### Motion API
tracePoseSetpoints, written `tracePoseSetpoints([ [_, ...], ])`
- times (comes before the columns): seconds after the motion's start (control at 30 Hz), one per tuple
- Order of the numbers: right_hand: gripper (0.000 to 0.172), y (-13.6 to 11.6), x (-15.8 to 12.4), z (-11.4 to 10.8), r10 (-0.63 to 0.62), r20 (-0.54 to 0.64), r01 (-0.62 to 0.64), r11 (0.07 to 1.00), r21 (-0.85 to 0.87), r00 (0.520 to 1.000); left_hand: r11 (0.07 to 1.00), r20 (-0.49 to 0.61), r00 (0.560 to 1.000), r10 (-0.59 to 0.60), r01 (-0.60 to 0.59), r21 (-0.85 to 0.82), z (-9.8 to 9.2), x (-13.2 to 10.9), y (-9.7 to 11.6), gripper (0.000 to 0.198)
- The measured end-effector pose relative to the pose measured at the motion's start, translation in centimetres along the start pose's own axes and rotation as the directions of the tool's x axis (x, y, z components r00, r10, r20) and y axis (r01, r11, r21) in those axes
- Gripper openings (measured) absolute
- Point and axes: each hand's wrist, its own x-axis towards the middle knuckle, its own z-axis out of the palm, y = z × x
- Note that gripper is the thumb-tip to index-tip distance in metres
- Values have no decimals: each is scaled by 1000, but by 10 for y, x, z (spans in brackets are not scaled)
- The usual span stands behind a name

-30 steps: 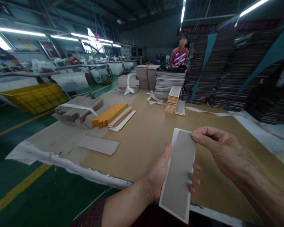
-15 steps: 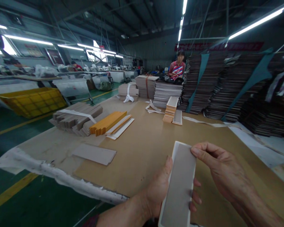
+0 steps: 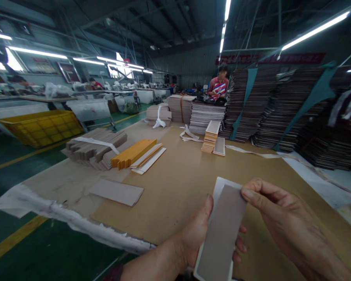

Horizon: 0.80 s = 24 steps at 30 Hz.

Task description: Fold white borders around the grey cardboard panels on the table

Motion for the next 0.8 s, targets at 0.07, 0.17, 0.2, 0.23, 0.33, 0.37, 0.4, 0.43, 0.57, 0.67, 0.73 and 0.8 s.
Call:
tracePoseSetpoints([
  [0.07, 30, 3, 2, 1, 68, 7, -68, 997, 47, 998, 1000, 12, 1000, -4, 4, 11, 1, 0, 0, 107],
  [0.17, 33, 8, 5, 1, 65, -73, -63, 998, 29, 995, 998, -1, 999, -47, 47, 48, 2, 1, -2, 108],
  [0.2, 34, 9, 6, 1, 52, -101, -52, 999, 4, 993, 997, -11, 998, -56, 56, 61, 2, 1, -2, 108],
  [0.23, 35, 11, 7, 0, 53, -114, -55, 998, -15, 992, 996, -21, 998, -58, 59, 71, 2, 1, -3, 109],
  [0.33, 36, 14, 8, -4, 101, -111, -105, 994, -29, 989, 994, -39, 998, -42, 46, 95, 4, 1, -6, 111],
  [0.37, 36, 15, 7, -5, 119, -104, -122, 992, -19, 987, 994, -39, 999, -37, 41, 101, 4, 1, -7, 112],
  [0.4, 35, 16, 7, -6, 139, -91, -140, 990, -6, 986, 994, -37, 999, -32, 35, 102, 4, 0, -8, 112],
  [0.43, 35, 16, 7, -7, 147, -86, -147, 989, 2, 985, 995, -34, 999, -27, 30, 99, 4, 0, -9, 112],
  [0.57, 36, 12, 5, -6, 46, -171, -64, 992, -105, 984, 998, -12, 1000, -2, 3, 58, 4, 0, -10, 110],
  [0.67, 38, 5, 7, -2, -52, -263, -15, 969, -247, 963, 998, -23, 1000, 9, -8, 59, 6, -1, -9, 106],
  [0.73, 39, 2, 9, 0, -91, -299, -9, 949, -316, 950, 997, -35, 999, 5, -3, 73, 7, -2, -9, 105],
  [0.8, 40, 1, 11, 0, -112, -324, -22, 924, -381, 939, 997, -31, 1000, -3, 5, 75, 7, -2, -9, 106],
])
